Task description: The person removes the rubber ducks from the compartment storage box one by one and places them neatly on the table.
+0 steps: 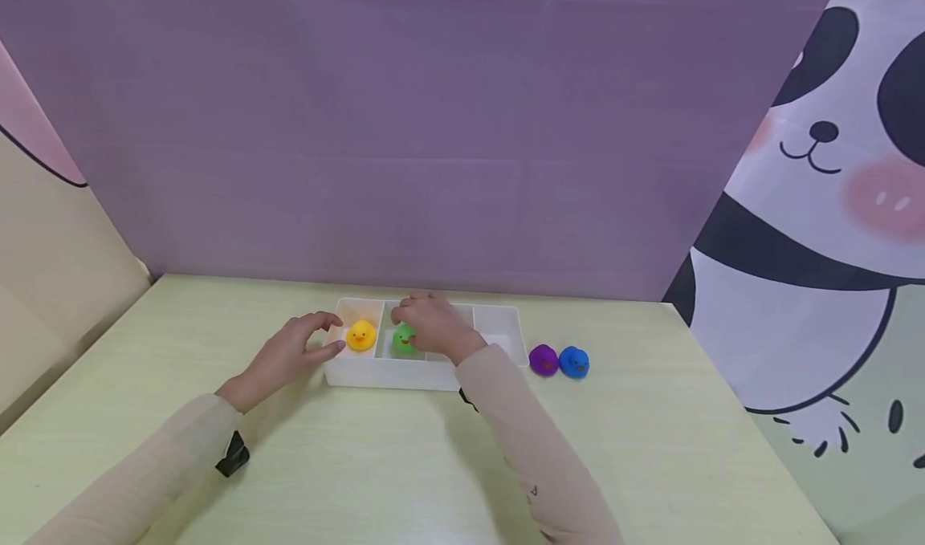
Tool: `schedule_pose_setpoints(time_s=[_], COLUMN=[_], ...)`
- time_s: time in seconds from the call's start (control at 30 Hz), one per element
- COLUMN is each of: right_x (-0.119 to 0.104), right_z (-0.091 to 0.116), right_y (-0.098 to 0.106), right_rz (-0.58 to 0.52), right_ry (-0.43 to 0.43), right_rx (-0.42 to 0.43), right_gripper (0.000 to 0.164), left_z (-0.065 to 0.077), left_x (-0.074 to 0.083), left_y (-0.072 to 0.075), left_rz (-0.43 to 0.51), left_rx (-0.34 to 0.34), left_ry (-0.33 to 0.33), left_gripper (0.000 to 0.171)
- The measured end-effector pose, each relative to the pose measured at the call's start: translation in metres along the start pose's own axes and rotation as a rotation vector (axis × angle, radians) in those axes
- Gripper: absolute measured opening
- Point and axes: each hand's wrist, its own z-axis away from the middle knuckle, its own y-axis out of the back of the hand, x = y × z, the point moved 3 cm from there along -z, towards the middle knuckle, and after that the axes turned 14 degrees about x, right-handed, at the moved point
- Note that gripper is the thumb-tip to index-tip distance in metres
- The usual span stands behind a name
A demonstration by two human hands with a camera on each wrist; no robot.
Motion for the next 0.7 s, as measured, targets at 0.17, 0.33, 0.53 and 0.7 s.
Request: schedule_pose_setpoints(time_s=[0.17,0.33,0.53,0.7], right_x=[-0.001,-0.001,-0.002,-0.003], right_z=[-0.003,-0.005,-0.007,-0.008], right_y=[-0.003,-0.007,-0.010,-0.011], right_rz=[0.009,0.026,0.058,0.077], right_ry=[-0.013,-0.015,-0.026,-0.026], right_rx=[-0.037,-0.079,-0.127,-0.135], right_gripper=[0.026,0.025,0.024,0.023], left_z=[0.000,-0.001,-0.001,-0.001], left_x=[0.000,-0.001,0.000,-0.001], left_y=[0.000,0.000,-0.001,-0.001], left_rz=[-0.001,0.000,0.015,0.017], left_rx=[0.001,0.000,0.001,0.000], left_ry=[-0.001,0.004,0.007,0.013], left_gripper=[0.042,0.042,0.041,0.041])
